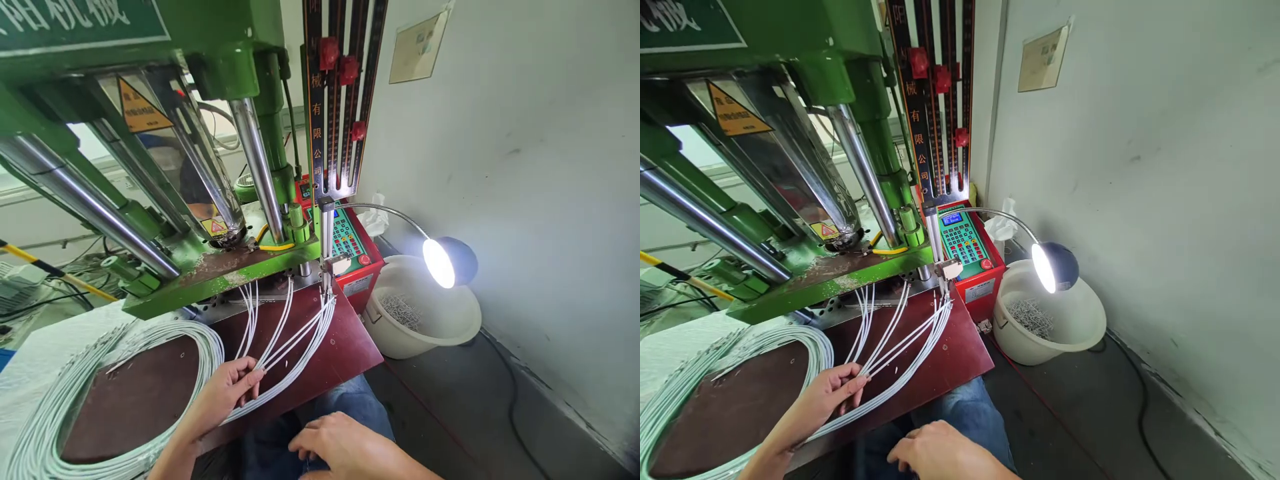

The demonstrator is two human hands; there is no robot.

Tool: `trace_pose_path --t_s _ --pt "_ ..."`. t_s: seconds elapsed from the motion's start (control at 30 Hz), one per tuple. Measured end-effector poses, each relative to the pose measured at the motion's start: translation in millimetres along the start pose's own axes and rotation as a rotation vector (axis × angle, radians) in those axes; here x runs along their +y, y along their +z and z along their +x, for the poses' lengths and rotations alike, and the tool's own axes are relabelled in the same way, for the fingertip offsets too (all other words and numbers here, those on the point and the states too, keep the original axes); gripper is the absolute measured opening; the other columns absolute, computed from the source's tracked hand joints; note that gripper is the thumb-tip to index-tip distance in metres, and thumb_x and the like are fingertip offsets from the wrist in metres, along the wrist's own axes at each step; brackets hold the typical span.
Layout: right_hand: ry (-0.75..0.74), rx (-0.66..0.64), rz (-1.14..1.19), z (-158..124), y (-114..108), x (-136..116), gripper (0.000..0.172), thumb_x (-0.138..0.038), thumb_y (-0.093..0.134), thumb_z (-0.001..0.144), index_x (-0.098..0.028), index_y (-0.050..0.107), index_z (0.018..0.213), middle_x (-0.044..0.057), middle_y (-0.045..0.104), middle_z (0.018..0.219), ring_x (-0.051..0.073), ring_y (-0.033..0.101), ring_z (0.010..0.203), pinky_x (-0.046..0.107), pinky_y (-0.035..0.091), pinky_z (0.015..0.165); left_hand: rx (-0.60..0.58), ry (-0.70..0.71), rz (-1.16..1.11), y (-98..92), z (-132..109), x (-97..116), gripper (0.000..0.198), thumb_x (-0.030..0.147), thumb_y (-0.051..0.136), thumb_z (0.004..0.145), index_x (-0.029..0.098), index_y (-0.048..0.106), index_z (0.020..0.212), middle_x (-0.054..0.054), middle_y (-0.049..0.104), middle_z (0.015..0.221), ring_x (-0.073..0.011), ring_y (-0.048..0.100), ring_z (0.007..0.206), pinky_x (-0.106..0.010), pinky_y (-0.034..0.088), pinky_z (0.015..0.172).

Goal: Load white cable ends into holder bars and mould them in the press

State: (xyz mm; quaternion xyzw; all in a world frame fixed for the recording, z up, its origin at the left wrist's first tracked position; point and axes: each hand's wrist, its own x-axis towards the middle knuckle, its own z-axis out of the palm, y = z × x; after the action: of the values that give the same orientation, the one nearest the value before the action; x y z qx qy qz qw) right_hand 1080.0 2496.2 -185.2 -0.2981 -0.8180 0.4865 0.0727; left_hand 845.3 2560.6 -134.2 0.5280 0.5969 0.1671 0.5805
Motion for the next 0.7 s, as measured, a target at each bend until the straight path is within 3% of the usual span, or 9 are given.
trace_pose_path --t_s 0.07,0.17,0.3,0.37,0.43,0.5,0.6,0.67,0.7 --pt "-0.084 0.117 -0.007 10.0 -5.1 -8.7 0.037 -0.046 0.057 0.091 -0.019 0.064 0.115 0.004 0.072 0.104 0.018 0.068 0.088 0.023 0.049 0.076 0.000 -0.006 -0.028 1.5 -2.6 2.5 0.046 0.064 0.068 0.068 0.019 0.059 0.068 0.005 0.054 0.056 -0.0094 0.040 0.048 -0.022 0.030 0.047" --pt "-0.155 0.394 -0.140 32.5 -13.9 -10.3 0.025 -0.037 0.055 0.094 -0.018 0.064 0.108 0.005 0.070 0.104 0.019 0.062 0.099 0.028 0.046 0.089 0.005 0.010 -0.045 2.5 -7.8 8.5 0.047 0.064 0.070 0.067 0.018 0.061 0.072 0.006 0.052 0.055 -0.0084 0.035 0.047 -0.021 0.025 0.044" --pt "-0.123 0.664 -0.404 59.6 -23.2 17.8 0.017 -0.032 0.061 0.092 -0.017 0.065 0.099 0.007 0.068 0.097 0.022 0.057 0.100 0.043 0.036 0.104 -0.010 0.083 -0.011 -0.3 -15.2 19.5 0.045 0.062 0.068 0.071 0.018 0.060 0.065 0.004 0.051 0.056 -0.0087 0.036 0.050 -0.022 0.027 0.047" --pt "-0.098 0.763 -0.485 63.3 -24.4 36.2 0.015 -0.030 0.057 0.094 -0.017 0.065 0.093 0.006 0.066 0.089 0.020 0.057 0.092 0.043 0.038 0.099 -0.021 0.126 -0.003 -1.6 -19.8 25.3 0.046 0.061 0.067 0.073 0.018 0.059 0.061 0.002 0.052 0.058 -0.0095 0.039 0.052 -0.022 0.030 0.050" --pt "-0.070 0.840 -0.518 61.2 -23.3 50.3 0.020 -0.027 0.052 0.097 -0.017 0.065 0.087 0.006 0.063 0.080 0.018 0.054 0.080 0.037 0.042 0.085 -0.023 0.148 -0.013 -1.6 -25.4 31.2 0.044 0.060 0.067 0.075 0.018 0.061 0.062 0.001 0.053 0.058 -0.0107 0.041 0.055 -0.023 0.032 0.053" --pt "-0.049 0.883 -0.508 56.4 -21.9 57.5 0.023 -0.026 0.049 0.098 -0.017 0.065 0.084 0.005 0.060 0.076 0.017 0.050 0.073 0.034 0.041 0.073 -0.032 0.162 -0.036 0.2 -31.2 37.3 0.041 0.058 0.066 0.076 0.018 0.065 0.068 0.001 0.053 0.057 -0.0113 0.041 0.055 -0.024 0.032 0.053" --pt "-0.012 0.879 -0.398 47.2 -24.3 54.6 0.020 -0.026 0.051 0.096 -0.016 0.067 0.089 0.007 0.061 0.079 0.019 0.050 0.075 0.035 0.041 0.073 -0.074 0.185 -0.076 7.3 -35.9 45.3 0.039 0.056 0.064 0.080 0.018 0.068 0.078 0.002 0.054 0.054 -0.0112 0.041 0.054 -0.024 0.032 0.054" --pt "-0.035 0.793 -0.200 39.3 -30.5 45.7 0.018 -0.027 0.058 0.091 -0.017 0.067 0.104 0.008 0.064 0.090 0.020 0.054 0.084 0.037 0.044 0.080 -0.117 0.166 -0.108 15.6 -34.6 45.7 0.039 0.056 0.062 0.081 0.018 0.068 0.082 0.003 0.052 0.053 -0.0104 0.040 0.054 -0.023 0.031 0.055" --pt "-0.082 0.708 -0.041 34.9 -34.5 40.3 0.030 -0.029 0.064 0.088 -0.018 0.064 0.115 0.009 0.065 0.099 0.021 0.055 0.092 0.037 0.045 0.085 -0.149 0.138 -0.128 20.8 -32.9 43.3 0.040 0.057 0.062 0.081 0.018 0.067 0.083 0.004 0.050 0.053 -0.0097 0.039 0.053 -0.022 0.029 0.053"
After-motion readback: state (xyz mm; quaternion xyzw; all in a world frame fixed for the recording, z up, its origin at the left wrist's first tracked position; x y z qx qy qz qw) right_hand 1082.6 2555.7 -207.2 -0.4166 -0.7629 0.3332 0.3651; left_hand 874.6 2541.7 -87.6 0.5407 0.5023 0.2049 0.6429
